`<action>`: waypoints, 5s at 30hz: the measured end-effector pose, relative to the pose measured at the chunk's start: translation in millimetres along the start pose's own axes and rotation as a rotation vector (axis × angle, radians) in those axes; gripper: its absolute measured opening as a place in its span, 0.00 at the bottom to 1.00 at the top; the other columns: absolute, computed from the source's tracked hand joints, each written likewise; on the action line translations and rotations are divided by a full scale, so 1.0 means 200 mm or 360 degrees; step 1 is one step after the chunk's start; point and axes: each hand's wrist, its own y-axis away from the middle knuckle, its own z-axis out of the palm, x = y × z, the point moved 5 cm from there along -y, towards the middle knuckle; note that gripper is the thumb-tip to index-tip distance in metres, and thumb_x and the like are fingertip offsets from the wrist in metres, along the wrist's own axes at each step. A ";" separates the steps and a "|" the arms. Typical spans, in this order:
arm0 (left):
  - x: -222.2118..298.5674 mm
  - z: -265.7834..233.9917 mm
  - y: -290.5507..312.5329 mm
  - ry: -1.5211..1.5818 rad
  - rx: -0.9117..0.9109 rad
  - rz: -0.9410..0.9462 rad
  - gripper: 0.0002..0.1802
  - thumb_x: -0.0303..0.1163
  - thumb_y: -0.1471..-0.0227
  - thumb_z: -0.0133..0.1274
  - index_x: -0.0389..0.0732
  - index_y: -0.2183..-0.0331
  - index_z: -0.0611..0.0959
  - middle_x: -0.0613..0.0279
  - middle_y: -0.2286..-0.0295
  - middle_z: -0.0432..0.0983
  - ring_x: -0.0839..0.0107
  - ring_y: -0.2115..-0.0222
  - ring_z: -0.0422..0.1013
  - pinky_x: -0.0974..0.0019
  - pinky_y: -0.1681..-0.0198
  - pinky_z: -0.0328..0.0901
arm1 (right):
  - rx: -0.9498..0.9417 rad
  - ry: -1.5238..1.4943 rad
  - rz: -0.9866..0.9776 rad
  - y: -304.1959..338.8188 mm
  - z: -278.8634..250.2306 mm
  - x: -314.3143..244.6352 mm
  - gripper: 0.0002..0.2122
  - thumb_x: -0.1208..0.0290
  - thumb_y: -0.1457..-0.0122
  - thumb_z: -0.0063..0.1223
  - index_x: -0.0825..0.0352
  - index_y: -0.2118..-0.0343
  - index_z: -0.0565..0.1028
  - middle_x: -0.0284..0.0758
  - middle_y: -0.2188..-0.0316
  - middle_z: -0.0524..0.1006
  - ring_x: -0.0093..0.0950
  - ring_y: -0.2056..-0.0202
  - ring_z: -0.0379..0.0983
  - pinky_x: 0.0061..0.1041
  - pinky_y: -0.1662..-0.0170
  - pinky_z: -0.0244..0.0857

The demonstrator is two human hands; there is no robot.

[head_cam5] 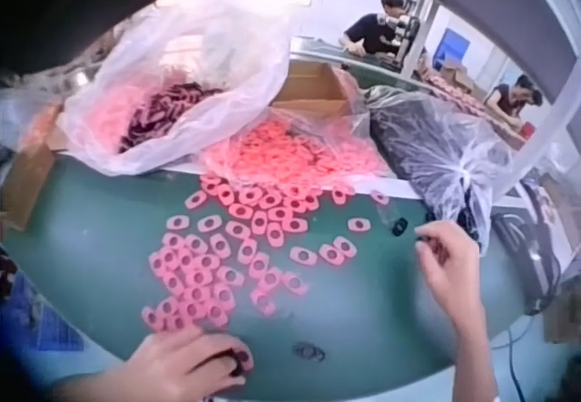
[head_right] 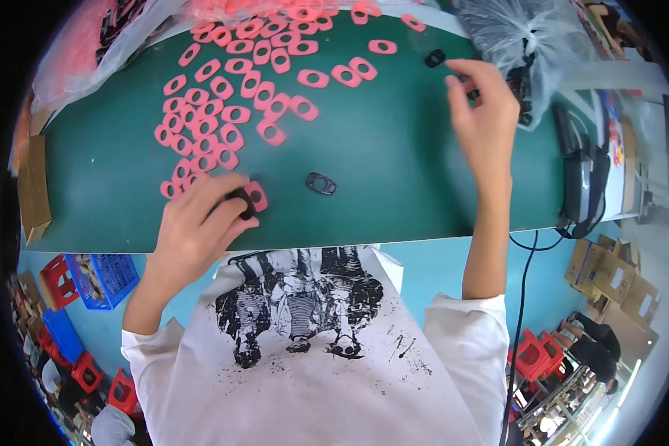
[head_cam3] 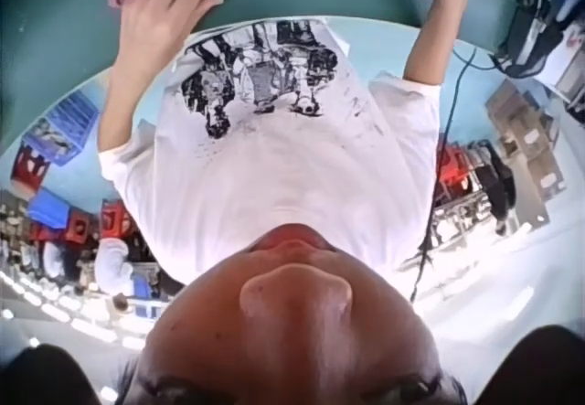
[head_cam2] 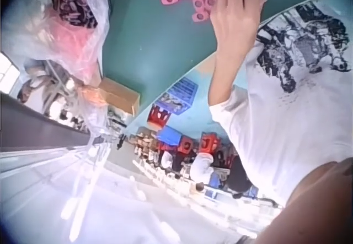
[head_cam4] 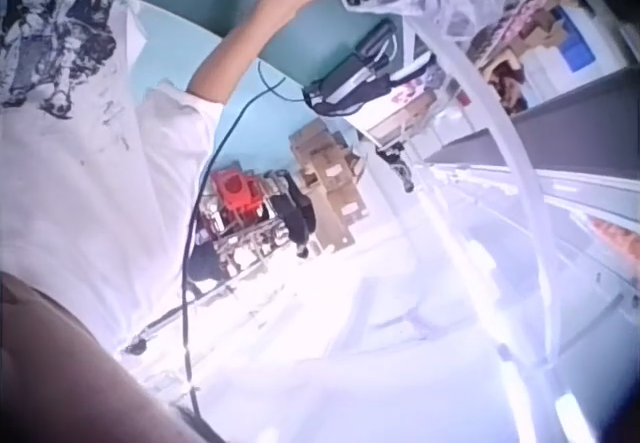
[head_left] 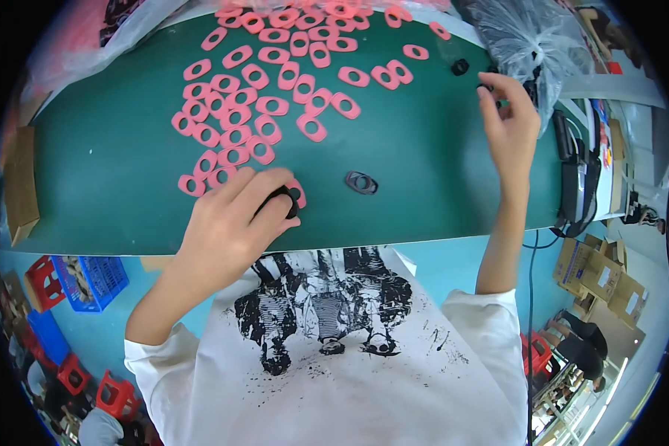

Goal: The person assembles small black plastic components by hand, fitting them into pink oval rings on an assembly line.

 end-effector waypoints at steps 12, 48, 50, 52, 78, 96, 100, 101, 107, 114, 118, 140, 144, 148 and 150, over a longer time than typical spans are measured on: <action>0.00 0.03 -0.04 -0.0155 -0.0176 0.0250 0.12 0.23 0.68 0.57 0.34 0.72 0.79 0.59 0.62 0.73 0.64 0.65 0.69 0.65 0.71 0.71 | -0.0469 0.0035 -0.0138 -0.09 0.14 0.11 0.13 0.76 0.51 0.65 0.69 0.61 0.79 0.32 0.71 0.74 0.22 0.75 0.66 0.21 0.70 0.63; 0.01 0.08 -0.01 -0.0067 -0.0050 0.0337 0.09 0.22 0.65 0.59 0.35 0.76 0.77 0.59 0.67 0.71 0.65 0.67 0.68 0.66 0.74 0.68 | -0.0223 -0.0194 -0.0294 -0.02 0.32 -0.19 0.09 0.79 0.51 0.65 0.70 0.65 0.79 0.33 0.74 0.76 0.22 0.78 0.70 0.18 0.75 0.64; 0.02 0.08 -0.03 -0.0071 -0.0039 0.0309 0.09 0.22 0.65 0.59 0.35 0.76 0.77 0.59 0.67 0.71 0.65 0.67 0.68 0.66 0.74 0.68 | -0.0219 -0.0119 -0.0346 0.00 0.33 -0.18 0.05 0.80 0.51 0.64 0.71 0.70 0.80 0.34 0.73 0.76 0.24 0.77 0.72 0.22 0.74 0.67; 0.02 0.08 -0.03 -0.0072 -0.0035 0.0284 0.09 0.22 0.66 0.59 0.35 0.76 0.77 0.58 0.67 0.71 0.65 0.67 0.68 0.66 0.74 0.68 | -0.0218 -0.0067 -0.0426 -0.01 0.33 -0.21 0.06 0.80 0.51 0.64 0.71 0.69 0.80 0.35 0.73 0.76 0.26 0.76 0.73 0.22 0.74 0.67; 0.02 0.13 -0.04 0.0077 -0.0159 0.0119 0.13 0.20 0.63 0.59 0.34 0.69 0.79 0.54 0.65 0.75 0.56 0.67 0.71 0.58 0.68 0.67 | -0.0428 0.0090 -0.0426 -0.02 0.36 -0.19 0.07 0.72 0.53 0.56 0.63 0.70 0.81 0.37 0.65 0.77 0.38 0.61 0.75 0.35 0.60 0.72; 0.03 0.13 -0.11 0.0184 -0.0138 -0.0027 0.20 0.17 0.64 0.61 0.33 0.63 0.79 0.55 0.69 0.72 0.57 0.71 0.70 0.59 0.71 0.66 | -0.0313 0.0112 -0.0529 -0.05 0.33 -0.23 0.06 0.79 0.51 0.60 0.68 0.69 0.81 0.38 0.67 0.78 0.38 0.69 0.77 0.32 0.67 0.71; 0.02 0.13 -0.07 0.0137 -0.0143 0.0016 0.21 0.18 0.64 0.56 0.32 0.61 0.79 0.56 0.67 0.69 0.61 0.69 0.68 0.63 0.73 0.66 | -0.0263 -0.0035 -0.0556 -0.07 0.37 -0.24 0.05 0.81 0.50 0.60 0.71 0.68 0.80 0.38 0.67 0.77 0.37 0.71 0.76 0.31 0.67 0.70; 0.03 0.13 -0.07 0.0143 -0.0152 0.0017 0.21 0.18 0.64 0.55 0.32 0.61 0.79 0.56 0.67 0.69 0.61 0.69 0.68 0.63 0.73 0.66 | -0.0269 -0.0034 -0.0556 -0.05 0.37 -0.24 0.05 0.81 0.50 0.60 0.71 0.68 0.80 0.38 0.67 0.77 0.37 0.71 0.76 0.31 0.67 0.70; 0.03 0.14 -0.08 0.0170 -0.0051 -0.0032 0.17 0.14 0.64 0.60 0.33 0.66 0.80 0.57 0.69 0.71 0.62 0.72 0.69 0.62 0.76 0.65 | -0.0354 0.0013 -0.0319 -0.01 0.33 -0.19 0.06 0.81 0.49 0.60 0.71 0.67 0.79 0.38 0.69 0.76 0.37 0.72 0.75 0.31 0.68 0.69; 0.02 0.16 -0.07 0.0226 -0.0147 -0.0055 0.24 0.15 0.67 0.54 0.33 0.61 0.79 0.57 0.66 0.69 0.60 0.69 0.68 0.61 0.72 0.66 | -0.0060 0.0294 -0.0581 0.01 0.37 -0.20 0.11 0.77 0.49 0.61 0.67 0.61 0.79 0.38 0.62 0.78 0.35 0.69 0.76 0.28 0.68 0.72; 0.01 0.16 -0.05 0.0228 -0.0105 -0.0098 0.23 0.15 0.66 0.54 0.33 0.61 0.79 0.57 0.67 0.69 0.60 0.70 0.68 0.61 0.71 0.65 | -0.0101 0.0027 -0.0238 -0.06 0.14 -0.11 0.15 0.74 0.49 0.64 0.67 0.58 0.78 0.38 0.60 0.77 0.30 0.67 0.76 0.24 0.68 0.70; -0.01 0.15 -0.06 0.0186 -0.0077 -0.0072 0.18 0.17 0.63 0.62 0.35 0.64 0.80 0.58 0.67 0.70 0.60 0.70 0.71 0.59 0.70 0.67 | -0.0594 0.0034 -0.0220 0.12 0.11 -0.14 0.10 0.83 0.54 0.62 0.70 0.68 0.74 0.37 0.65 0.75 0.33 0.65 0.74 0.26 0.63 0.68; -0.02 0.16 -0.06 0.0169 -0.0080 -0.0076 0.19 0.17 0.63 0.62 0.36 0.64 0.80 0.59 0.68 0.70 0.63 0.72 0.71 0.61 0.71 0.67 | -0.0632 -0.0195 -0.0002 0.13 0.17 -0.18 0.15 0.85 0.54 0.61 0.70 0.61 0.73 0.37 0.65 0.74 0.34 0.63 0.74 0.26 0.61 0.69; -0.02 0.16 -0.06 0.0188 -0.0050 -0.0078 0.19 0.17 0.63 0.62 0.36 0.64 0.79 0.59 0.68 0.70 0.64 0.74 0.70 0.61 0.72 0.66 | -0.0607 -0.0090 -0.0211 0.12 0.16 -0.24 0.16 0.85 0.53 0.60 0.69 0.59 0.74 0.37 0.63 0.74 0.34 0.64 0.73 0.28 0.62 0.69; -0.02 0.15 -0.06 0.0191 -0.0060 -0.0071 0.19 0.17 0.63 0.62 0.37 0.63 0.79 0.59 0.67 0.69 0.64 0.74 0.70 0.61 0.72 0.66 | -0.0572 0.0000 -0.0098 0.11 0.14 -0.27 0.18 0.84 0.52 0.60 0.68 0.55 0.74 0.38 0.62 0.73 0.35 0.64 0.73 0.29 0.62 0.69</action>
